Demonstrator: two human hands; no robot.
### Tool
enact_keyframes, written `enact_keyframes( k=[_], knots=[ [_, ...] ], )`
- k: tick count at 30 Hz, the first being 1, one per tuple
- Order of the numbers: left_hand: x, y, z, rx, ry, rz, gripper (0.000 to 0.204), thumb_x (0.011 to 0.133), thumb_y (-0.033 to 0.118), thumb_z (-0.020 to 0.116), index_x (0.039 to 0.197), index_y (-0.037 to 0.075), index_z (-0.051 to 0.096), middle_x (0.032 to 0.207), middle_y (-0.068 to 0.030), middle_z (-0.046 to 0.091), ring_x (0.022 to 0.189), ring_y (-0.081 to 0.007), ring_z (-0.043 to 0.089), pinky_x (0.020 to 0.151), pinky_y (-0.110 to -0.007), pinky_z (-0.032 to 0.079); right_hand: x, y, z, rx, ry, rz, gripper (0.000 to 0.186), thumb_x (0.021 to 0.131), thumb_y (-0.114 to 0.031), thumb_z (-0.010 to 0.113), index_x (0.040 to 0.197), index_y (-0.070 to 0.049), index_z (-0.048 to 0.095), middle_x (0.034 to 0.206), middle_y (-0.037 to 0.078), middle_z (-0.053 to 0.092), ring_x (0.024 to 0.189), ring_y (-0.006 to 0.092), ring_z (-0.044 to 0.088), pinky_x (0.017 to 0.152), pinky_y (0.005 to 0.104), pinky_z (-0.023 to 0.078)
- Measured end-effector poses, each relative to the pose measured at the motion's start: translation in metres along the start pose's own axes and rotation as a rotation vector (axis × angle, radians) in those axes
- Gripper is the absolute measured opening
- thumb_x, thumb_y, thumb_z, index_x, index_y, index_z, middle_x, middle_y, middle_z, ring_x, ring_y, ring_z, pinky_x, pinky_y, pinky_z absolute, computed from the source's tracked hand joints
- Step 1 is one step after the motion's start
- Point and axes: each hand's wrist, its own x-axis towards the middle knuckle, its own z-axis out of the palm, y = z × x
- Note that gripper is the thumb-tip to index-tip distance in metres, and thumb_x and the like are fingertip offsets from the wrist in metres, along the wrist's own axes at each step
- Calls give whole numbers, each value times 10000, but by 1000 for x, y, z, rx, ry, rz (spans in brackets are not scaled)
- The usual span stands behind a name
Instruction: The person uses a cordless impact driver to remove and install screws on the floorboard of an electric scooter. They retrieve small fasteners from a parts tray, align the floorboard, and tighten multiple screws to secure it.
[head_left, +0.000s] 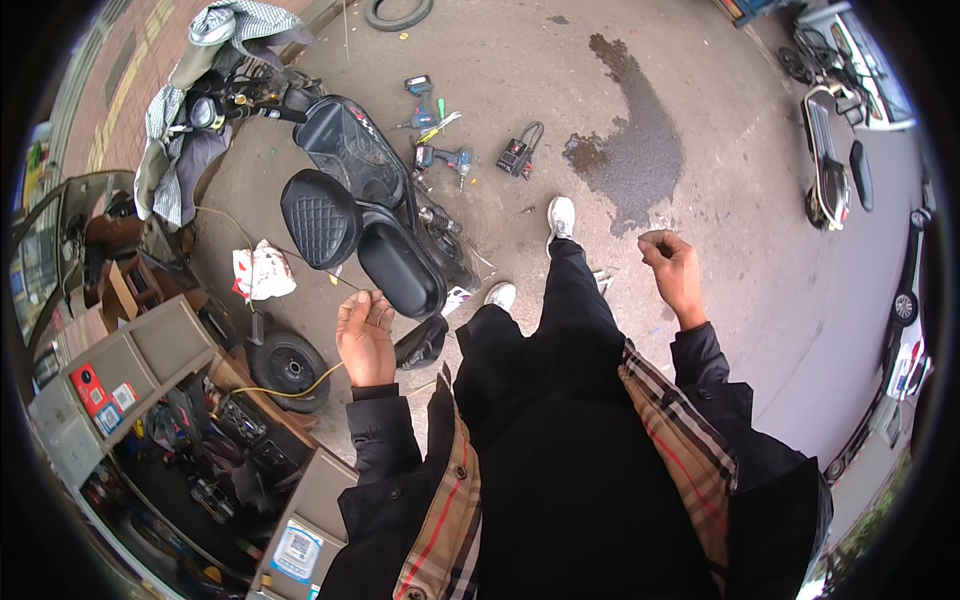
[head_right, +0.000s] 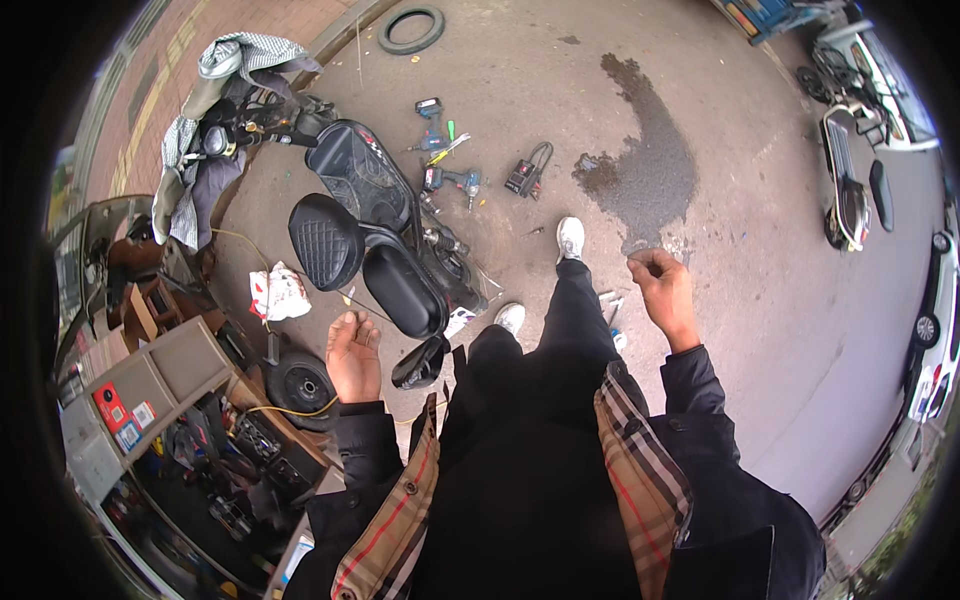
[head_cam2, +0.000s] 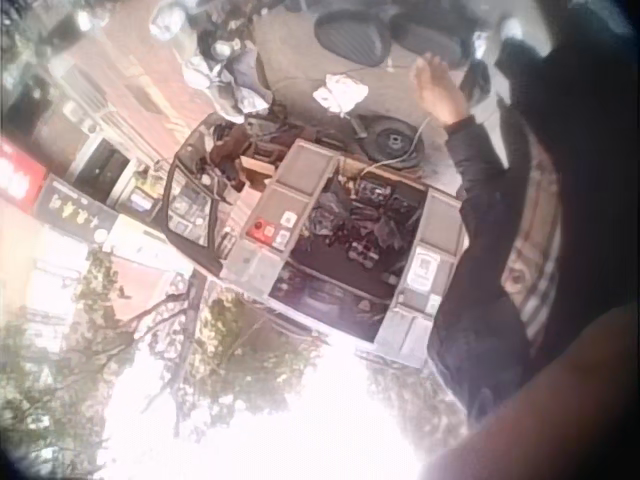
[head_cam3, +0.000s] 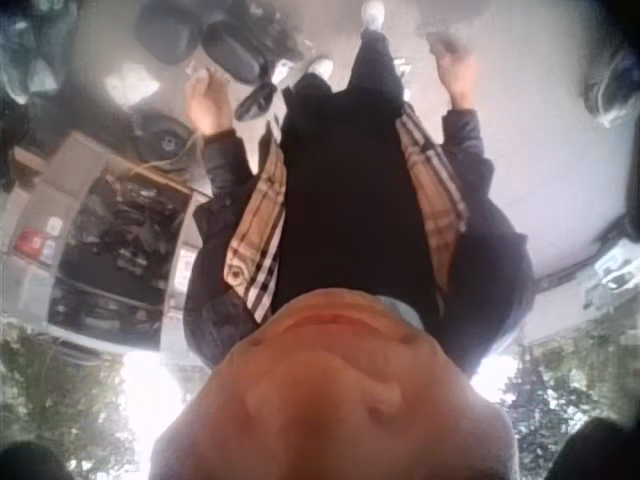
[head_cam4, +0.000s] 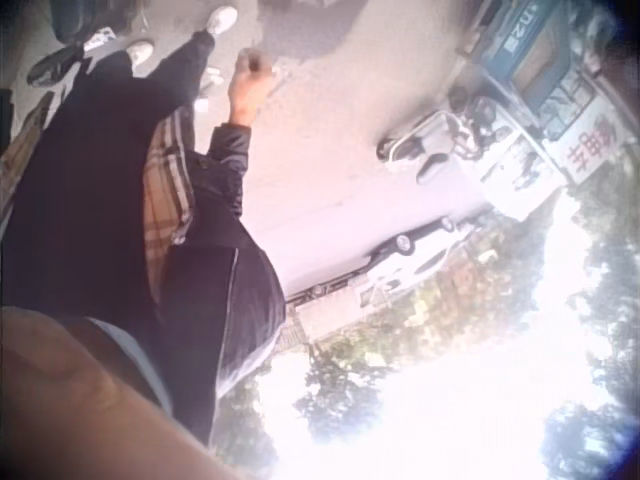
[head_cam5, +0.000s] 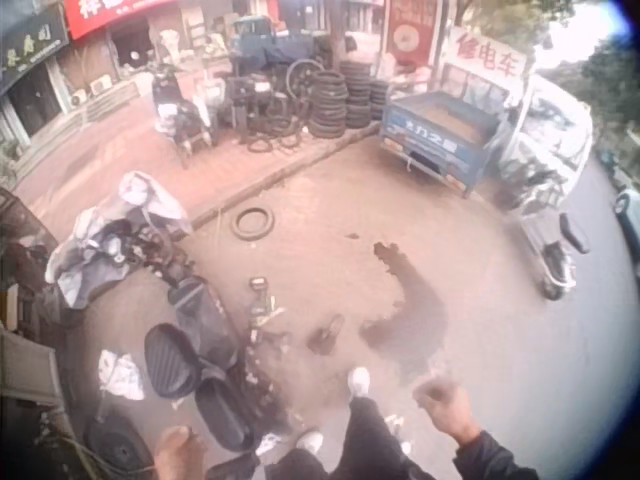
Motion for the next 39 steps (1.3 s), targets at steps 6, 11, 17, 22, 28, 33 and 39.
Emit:
enact_keyframes(
  k=[6,11,17,22,28,33,39],
  knots=[
    [-33,-41,45,-108,362,37,39,1043,132,667,1047,93,669,1011,-67,737,883,-151,697,782,-286,572,182,-67,10,-156,-280,-273,159,945,-113,742,1021,26,755,878,91,722,770,139,669,720,304,534],
    [-29,-80,97,-256,446,26,34,1037,140,680,1052,110,684,996,-54,743,874,-156,697,801,-320,571,282,-153,40,-124,-436,-514,156,949,-115,730,1023,21,750,925,113,712,759,168,654,722,313,524],
    [12,-84,148,-423,521,104,79,1028,165,699,1090,116,689,1003,-32,740,867,-150,693,803,-327,559,337,-224,99,-249,-657,-590,159,945,-122,738,1030,11,757,958,107,704,836,185,680,773,316,532],
    [91,-42,171,-543,459,139,75,1033,158,689,1094,115,692,1011,-23,736,877,-143,689,811,-311,557,365,-252,105,-349,-701,-511,147,956,-105,741,1046,11,756,1013,81,715,877,142,662,808,291,526],
    [155,23,193,-642,455,331,75,1038,158,689,1080,97,698,999,-39,733,868,-140,688,788,-306,572,428,-306,119,-514,-722,-542,156,937,-95,730,1037,21,759,983,130,735,871,204,706,812,332,554],
    [179,20,205,-727,686,348,87,1043,174,682,1088,100,690,1003,-31,724,875,-141,677,802,-299,560,508,-358,189,-585,-900,-592,159,934,-99,738,1035,22,759,962,114,739,839,177,692,792,315,543],
    [194,-27,282,-994,1030,363,75,1062,197,645,1079,126,658,997,0,681,901,-136,651,834,-306,537,582,-421,346,-649,-1375,-663,228,943,-128,730,1101,36,740,983,107,775,895,157,718,822,319,559]
  ],
)
